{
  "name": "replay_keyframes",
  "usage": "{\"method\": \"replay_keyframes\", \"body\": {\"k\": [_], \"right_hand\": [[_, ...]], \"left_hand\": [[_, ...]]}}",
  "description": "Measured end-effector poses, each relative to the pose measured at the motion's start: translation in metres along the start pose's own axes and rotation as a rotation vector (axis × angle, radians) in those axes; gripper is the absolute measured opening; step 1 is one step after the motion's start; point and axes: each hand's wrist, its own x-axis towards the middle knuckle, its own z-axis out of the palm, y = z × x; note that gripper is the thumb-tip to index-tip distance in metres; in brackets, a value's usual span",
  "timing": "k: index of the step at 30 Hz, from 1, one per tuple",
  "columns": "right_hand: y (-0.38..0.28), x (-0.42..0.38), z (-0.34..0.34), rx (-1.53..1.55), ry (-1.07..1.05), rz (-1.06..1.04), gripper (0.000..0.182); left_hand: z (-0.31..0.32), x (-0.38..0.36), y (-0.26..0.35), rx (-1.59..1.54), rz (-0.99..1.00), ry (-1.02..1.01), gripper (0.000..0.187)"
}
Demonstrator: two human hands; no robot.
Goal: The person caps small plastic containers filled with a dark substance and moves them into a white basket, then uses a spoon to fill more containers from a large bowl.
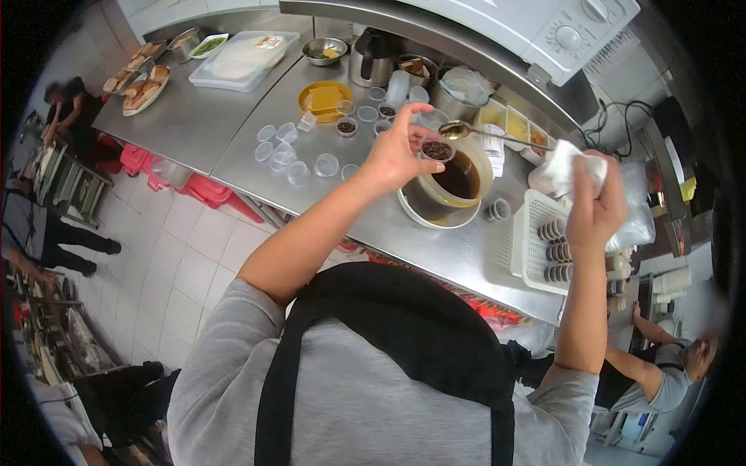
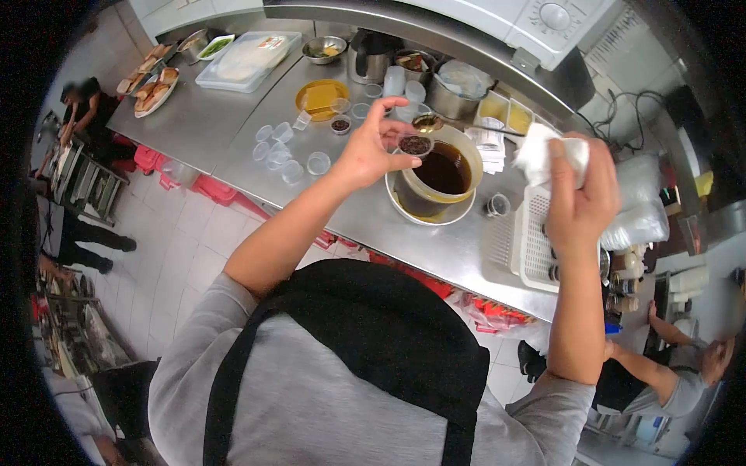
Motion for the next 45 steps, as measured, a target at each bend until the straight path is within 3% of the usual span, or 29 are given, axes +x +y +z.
{"method": "replay_keyframes", "body": {"k": [3, 6, 8, 13, 17, 20, 23, 25, 29, 32, 35, 38, 41, 45], "right_hand": [[0.012, 0.004, 0.003, 0.06, 0.074, 0.156, 0.016], [0.028, 0.002, 0.007, 0.021, 0.0, 0.235, 0.015], [0.033, -0.004, 0.016, -0.087, -0.081, 0.158, 0.014], [0.044, -0.024, 0.047, -0.213, -0.216, -0.101, 0.015], [0.041, -0.031, 0.064, -0.232, -0.314, -0.16, 0.016], [0.045, -0.035, 0.075, -0.18, -0.32, -0.139, 0.016], [0.053, -0.036, 0.083, -0.171, -0.326, -0.132, 0.015], [0.061, -0.038, 0.091, -0.153, -0.35, -0.088, 0.015], [0.077, -0.048, 0.115, -0.102, -0.351, 0.078, 0.017], [0.087, -0.053, 0.132, -0.073, -0.408, 0.157, 0.021], [0.08, -0.048, 0.131, -0.067, -0.52, 0.323, 0.03], [0.092, -0.047, 0.13, 0.017, -0.551, 0.507, 0.033], [0.102, -0.049, 0.121, 0.187, -0.511, 0.716, 0.03], [0.113, -0.048, 0.108, 0.374, -0.497, 1.008, 0.016]], "left_hand": [[-0.034, -0.001, -0.019, 0.079, 0.033, 0.07, 0.08], [-0.072, -0.006, -0.046, 0.31, -0.028, 0.156, 0.076], [-0.089, -0.009, -0.061, 0.562, -0.158, 0.18, 0.074], [-0.085, 0.01, -0.127, 0.721, -0.177, 0.167, 0.072], [-0.074, 0.031, -0.15, 0.814, -0.266, 0.116, 0.076], [-0.08, 0.029, -0.128, 0.816, -0.266, 0.11, 0.068], [-0.111, 0.018, -0.101, 0.894, -0.161, -0.033, 0.056], [-0.129, 0.0, -0.106, 1.147, -0.006, -0.214, 0.045], [-0.142, -0.017, -0.156, 1.309, 0.21, -0.359, 0.028], [-0.144, -0.017, -0.176, 1.101, 0.046, -0.219, 0.023], [-0.142, -0.026, -0.125, 0.889, -0.129, -0.031, 0.02], [-0.147, -0.032, -0.109, 0.382, -0.199, 0.074, 0.017], [-0.136, -0.032, -0.078, 0.068, -0.18, 0.169, 0.018], [-0.12, -0.026, -0.044, 0.107, -0.046, 0.115, 0.026]]}}
